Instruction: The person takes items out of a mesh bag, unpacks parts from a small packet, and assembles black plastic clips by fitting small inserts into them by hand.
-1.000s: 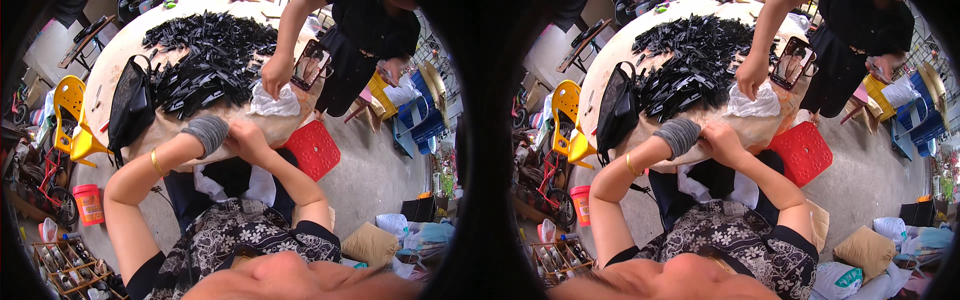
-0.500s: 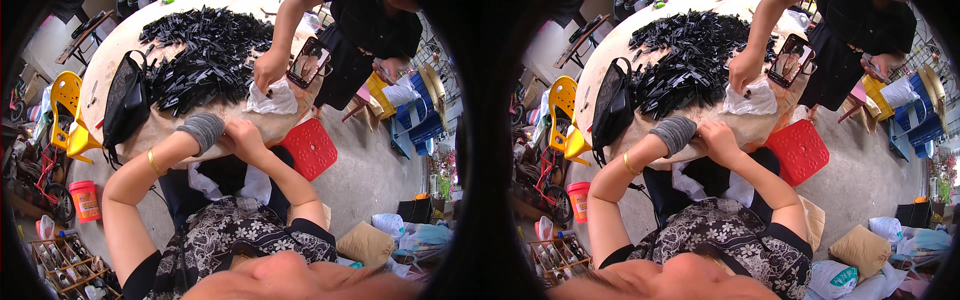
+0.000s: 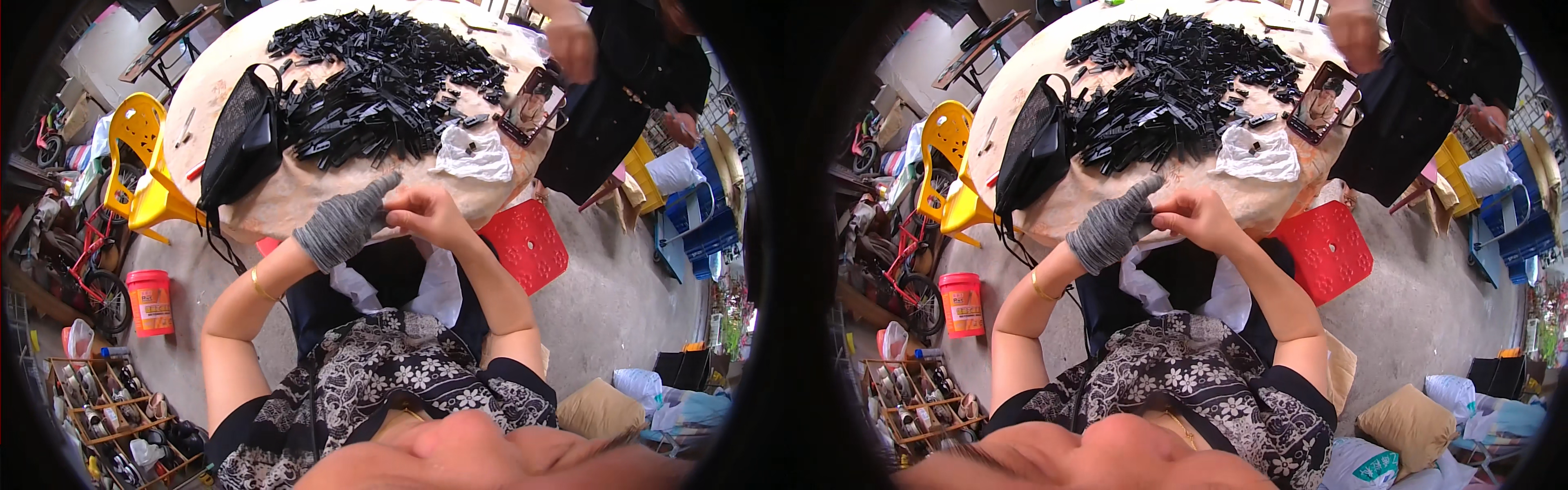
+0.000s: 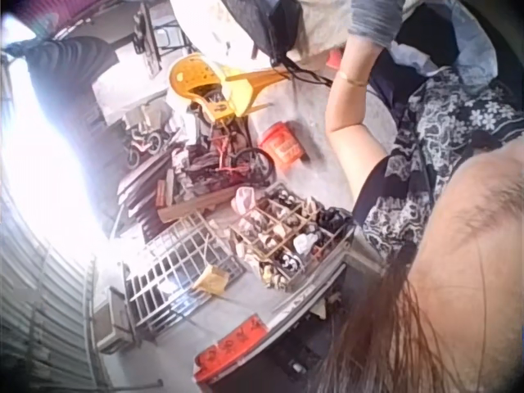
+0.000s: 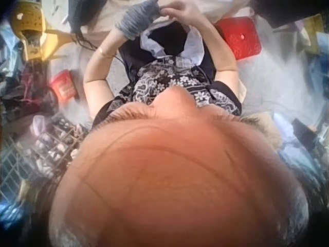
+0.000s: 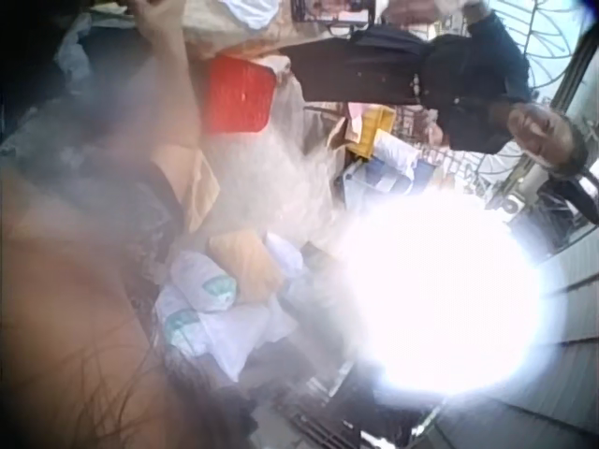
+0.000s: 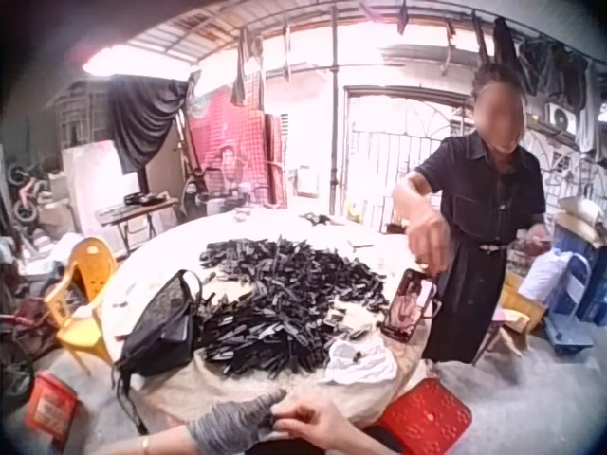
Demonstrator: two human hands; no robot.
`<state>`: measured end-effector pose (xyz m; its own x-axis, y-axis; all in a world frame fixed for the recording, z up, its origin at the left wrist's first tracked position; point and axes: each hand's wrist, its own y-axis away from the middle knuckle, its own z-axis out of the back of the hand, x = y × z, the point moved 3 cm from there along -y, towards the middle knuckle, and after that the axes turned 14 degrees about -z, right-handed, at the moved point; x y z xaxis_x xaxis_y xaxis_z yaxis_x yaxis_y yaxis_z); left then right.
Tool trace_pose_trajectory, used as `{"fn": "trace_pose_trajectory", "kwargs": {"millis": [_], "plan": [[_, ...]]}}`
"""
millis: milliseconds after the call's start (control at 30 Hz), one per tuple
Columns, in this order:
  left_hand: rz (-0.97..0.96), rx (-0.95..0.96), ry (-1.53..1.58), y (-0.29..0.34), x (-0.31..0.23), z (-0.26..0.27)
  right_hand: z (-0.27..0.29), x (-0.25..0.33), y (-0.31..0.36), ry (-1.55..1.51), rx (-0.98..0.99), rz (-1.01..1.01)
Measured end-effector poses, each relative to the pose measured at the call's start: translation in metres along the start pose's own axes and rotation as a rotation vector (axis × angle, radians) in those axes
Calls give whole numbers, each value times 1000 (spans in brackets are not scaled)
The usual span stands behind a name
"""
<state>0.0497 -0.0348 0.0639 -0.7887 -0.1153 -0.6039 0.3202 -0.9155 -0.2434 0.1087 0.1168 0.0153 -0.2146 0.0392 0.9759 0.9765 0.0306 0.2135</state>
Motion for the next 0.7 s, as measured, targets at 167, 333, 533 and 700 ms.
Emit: {"fn": "trace_pose_trajectory", "kwargs": {"millis": [167, 333, 533, 700], "plan": [[-27, -146, 250, 16, -1, -13, -4, -10, 26, 251, -181, 138], [82, -171, 291, 14, -2, -25, -7, -2, 49, 319, -254, 310], [-155, -242, 126, 6, -6, -44, 3, -1, 61, 446, -339, 312], [-120, -8, -29, 22, 6, -86, 14, -1, 70, 603, -226, 212]]}}
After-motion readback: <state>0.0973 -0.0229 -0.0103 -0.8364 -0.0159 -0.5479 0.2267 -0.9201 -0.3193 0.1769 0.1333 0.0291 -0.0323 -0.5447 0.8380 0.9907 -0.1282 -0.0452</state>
